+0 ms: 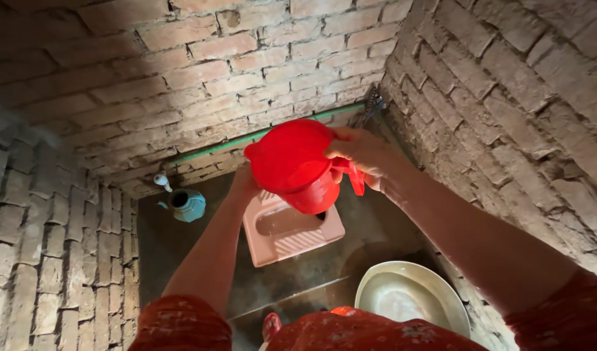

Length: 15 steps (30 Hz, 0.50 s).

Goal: The person scoops water from a metal basin using a red plastic cup and repeatedly pours it into a pink squat toilet to flush and rinse the bowl. The person also pours water over their hands and the toilet rim during the process.

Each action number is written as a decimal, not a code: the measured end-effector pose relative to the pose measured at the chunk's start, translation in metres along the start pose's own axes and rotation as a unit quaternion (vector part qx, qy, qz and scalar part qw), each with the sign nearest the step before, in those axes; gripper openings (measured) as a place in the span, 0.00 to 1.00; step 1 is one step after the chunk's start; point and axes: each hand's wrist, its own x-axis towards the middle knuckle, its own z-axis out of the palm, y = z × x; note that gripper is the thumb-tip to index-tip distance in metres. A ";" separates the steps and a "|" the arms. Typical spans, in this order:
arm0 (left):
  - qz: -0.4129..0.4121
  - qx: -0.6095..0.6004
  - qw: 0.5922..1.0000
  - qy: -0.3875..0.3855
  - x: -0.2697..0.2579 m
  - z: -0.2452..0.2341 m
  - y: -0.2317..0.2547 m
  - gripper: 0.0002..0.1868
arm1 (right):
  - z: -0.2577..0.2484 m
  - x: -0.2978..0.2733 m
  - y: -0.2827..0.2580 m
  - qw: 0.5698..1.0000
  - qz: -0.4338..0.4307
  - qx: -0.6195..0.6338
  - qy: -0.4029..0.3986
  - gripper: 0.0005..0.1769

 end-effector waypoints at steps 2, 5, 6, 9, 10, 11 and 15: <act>-0.006 0.027 0.999 -0.031 -0.001 -0.002 -0.003 0.10 | 0.004 -0.002 -0.002 1.000 -0.007 0.000 -0.003 0.26; 0.011 0.003 1.000 -0.009 -0.001 -0.009 -0.006 0.15 | 0.010 0.000 -0.003 1.000 -0.011 0.003 0.005 0.26; 0.030 -0.049 0.997 0.043 -0.004 -0.012 -0.006 0.19 | 0.013 0.000 -0.001 1.000 -0.004 0.006 0.015 0.26; -0.061 -0.040 0.995 -0.066 -0.002 -0.017 -0.011 0.19 | 0.019 0.004 0.000 1.000 -0.008 0.030 0.001 0.26; -0.061 -0.040 0.995 -0.069 -0.004 -0.020 -0.010 0.19 | 0.022 0.004 0.000 0.999 -0.006 0.032 0.003 0.26; -0.076 -0.066 0.992 -0.074 -0.006 -0.024 -0.010 0.20 | 0.024 0.004 0.001 1.000 -0.009 0.024 0.002 0.26; -0.037 -0.077 0.993 -0.076 -0.009 -0.019 -0.022 0.22 | 0.039 0.005 -0.003 1.000 -0.002 0.016 0.019 0.26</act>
